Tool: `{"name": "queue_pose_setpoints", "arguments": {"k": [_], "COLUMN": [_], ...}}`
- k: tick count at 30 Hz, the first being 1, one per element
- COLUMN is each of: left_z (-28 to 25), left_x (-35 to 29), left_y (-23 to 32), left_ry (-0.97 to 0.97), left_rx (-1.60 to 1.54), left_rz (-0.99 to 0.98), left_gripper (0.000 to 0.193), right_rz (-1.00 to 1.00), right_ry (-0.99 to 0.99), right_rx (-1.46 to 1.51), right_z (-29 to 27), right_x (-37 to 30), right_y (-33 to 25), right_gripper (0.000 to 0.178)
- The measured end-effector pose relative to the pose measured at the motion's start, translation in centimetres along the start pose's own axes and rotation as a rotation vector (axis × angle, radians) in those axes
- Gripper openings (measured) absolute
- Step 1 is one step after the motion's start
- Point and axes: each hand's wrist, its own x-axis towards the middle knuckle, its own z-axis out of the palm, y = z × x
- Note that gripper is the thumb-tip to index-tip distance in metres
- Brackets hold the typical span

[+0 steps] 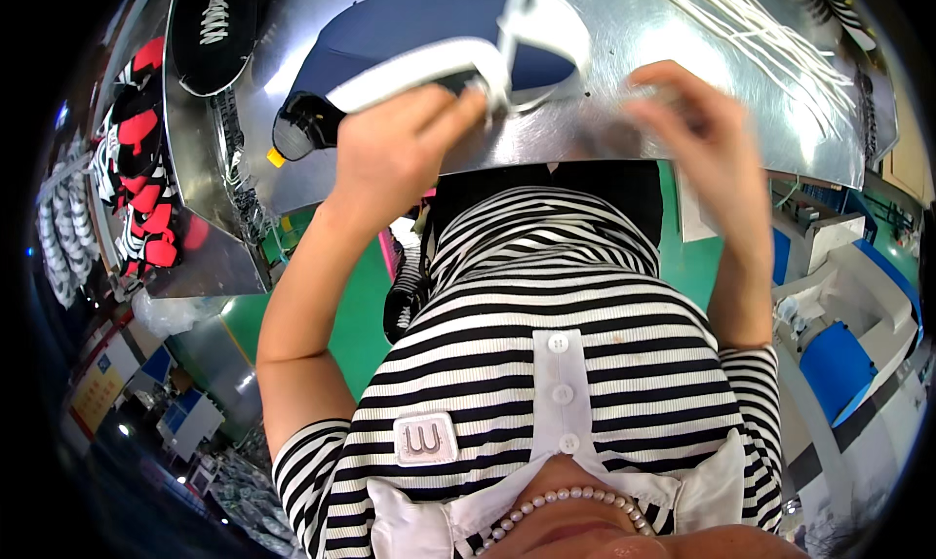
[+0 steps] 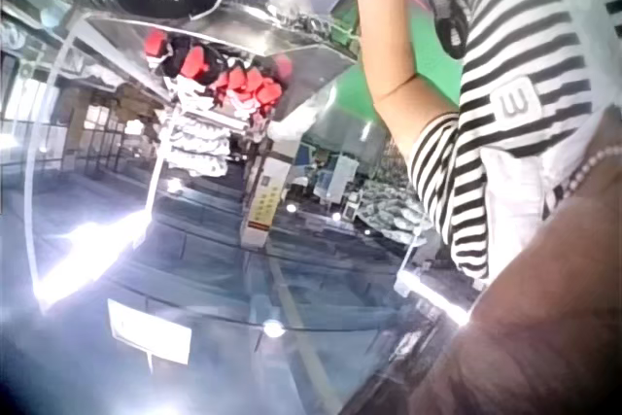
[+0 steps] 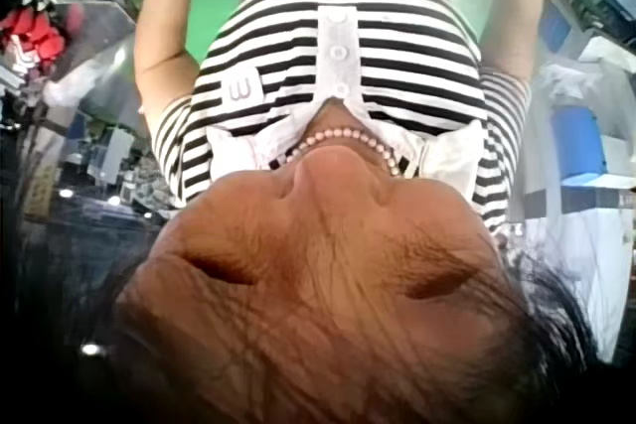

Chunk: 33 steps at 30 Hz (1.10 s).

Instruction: The person laces several athletic shoes by hand, pulling white laces through the eyelets of blue, white, and yellow shoe uppers and placing them back on a metal workstation.

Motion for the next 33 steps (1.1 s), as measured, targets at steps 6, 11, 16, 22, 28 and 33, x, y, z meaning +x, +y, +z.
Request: {"name": "queue_pose_setpoints", "arguments": {"k": [6, 11, 16, 22, 28, 33], "left_z": [-0.5, -1.3, -0.7, -1.5, -1.0, -0.1], "left_x": [1.1, 0.1, 1.0, 1.7, 0.6, 3.1], "left_y": [0.3, -2.3, -2.1, -1.7, -4.2, -2.7], "left_ry": [0.012, -0.052, -0.077, -0.146, -0.083, -0.106], "left_rx": [-0.109, -0.169, -0.258, -0.335, -0.271, -0.316], "left_rz": [0.163, 0.017, 0.131, 0.107, -0.061, -0.065], "left_gripper": [0.029, 0.03, 0.027, 0.028, 0.029, 0.026], "right_rz": [-0.108, -0.086, -0.113, -0.03, -0.09, 0.011], "right_ry": [-0.128, 0.017, 0.094, -0.21, -0.316, 0.194], "right_rx": [0.264, 0.178, 0.402, 0.319, 0.176, 0.278], "right_z": [-0.6, -2.4, -2.0, -0.2, -2.4, 0.5], "right_x": [5.9, 2.2, 3.5, 9.1, 0.0, 5.0], "right_y": [0.4, 2.8, 2.1, 1.2, -0.5, 0.4], "right_gripper": [0.029, 0.015, 0.021, 0.029, 0.026, 0.027]}}
